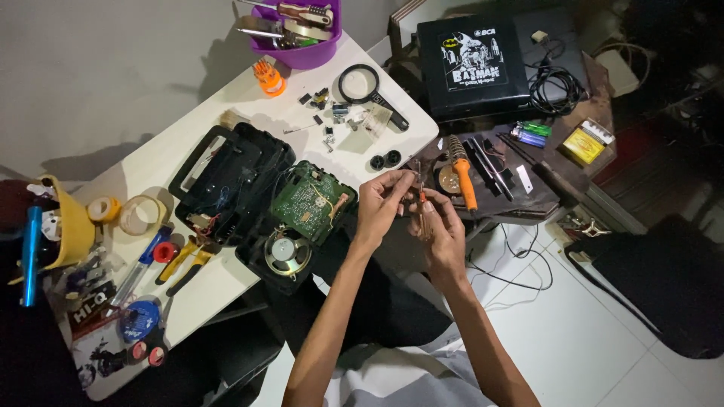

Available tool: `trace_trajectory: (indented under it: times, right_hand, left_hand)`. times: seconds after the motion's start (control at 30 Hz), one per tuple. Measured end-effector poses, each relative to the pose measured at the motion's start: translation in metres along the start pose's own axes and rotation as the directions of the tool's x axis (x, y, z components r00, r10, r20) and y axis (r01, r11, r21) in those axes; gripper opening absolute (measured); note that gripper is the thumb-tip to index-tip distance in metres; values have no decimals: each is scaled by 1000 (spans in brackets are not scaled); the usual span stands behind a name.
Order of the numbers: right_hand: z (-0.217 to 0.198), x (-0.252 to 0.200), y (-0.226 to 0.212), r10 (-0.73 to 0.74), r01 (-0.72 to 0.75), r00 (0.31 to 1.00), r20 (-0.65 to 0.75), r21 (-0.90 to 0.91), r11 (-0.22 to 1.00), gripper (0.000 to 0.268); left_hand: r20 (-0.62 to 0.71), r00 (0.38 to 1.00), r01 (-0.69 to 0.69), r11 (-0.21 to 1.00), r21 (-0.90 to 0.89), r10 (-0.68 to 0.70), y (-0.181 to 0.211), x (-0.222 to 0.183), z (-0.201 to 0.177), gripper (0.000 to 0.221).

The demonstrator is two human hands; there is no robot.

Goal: Soldering wires and electronic components onto a circuit board inside a portable device housing.

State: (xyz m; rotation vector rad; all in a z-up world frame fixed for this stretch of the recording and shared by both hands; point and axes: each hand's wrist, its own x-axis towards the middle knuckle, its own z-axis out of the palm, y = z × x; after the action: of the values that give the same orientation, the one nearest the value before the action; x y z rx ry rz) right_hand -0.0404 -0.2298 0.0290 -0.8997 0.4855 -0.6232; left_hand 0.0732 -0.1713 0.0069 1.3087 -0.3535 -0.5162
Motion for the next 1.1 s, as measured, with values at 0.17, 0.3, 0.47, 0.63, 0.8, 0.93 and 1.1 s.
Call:
trace_trajectory:
  times: [0.17, 0.3, 0.47, 0.63, 0.8, 0.93, 1.1]
  right_hand:
    - [3, -2, -1, 23, -23, 999, 30, 22, 999, 31]
    - [-1, -1, 3, 22, -23, 998, 56, 21, 1000, 31]
    - [-3, 0, 3, 68, -69, 995, 66, 10, 998, 30]
    - [-5, 0, 8, 92, -95, 993, 74, 50, 994, 32]
    - [-5, 0, 8, 119, -127, 988, 95, 79, 989, 30]
    - [-1, -2, 6, 132, -140, 988, 85, 88, 986, 30]
    - [-3, -2, 8, 147, -155, 985, 86, 97, 983, 30]
  left_hand:
    - [-12, 999, 43, 999, -29, -43, 4, -4, -3, 21]
    - [-11, 999, 41, 998, -43, -41, 5, -6, -5, 24]
    - [-24, 997, 74, 993, -96, -77, 19, -12, -4, 23]
    - [-29, 997, 65, 992, -108, -68, 23, -16, -6, 23]
    - [-37, 997, 68, 993, -99, -72, 27, -18, -8, 22]
    - [-39, 997, 69, 992, -102, -74, 22, -19, -11, 22]
    - [-53, 995, 73, 991, -116, -80, 23, -21, -11, 21]
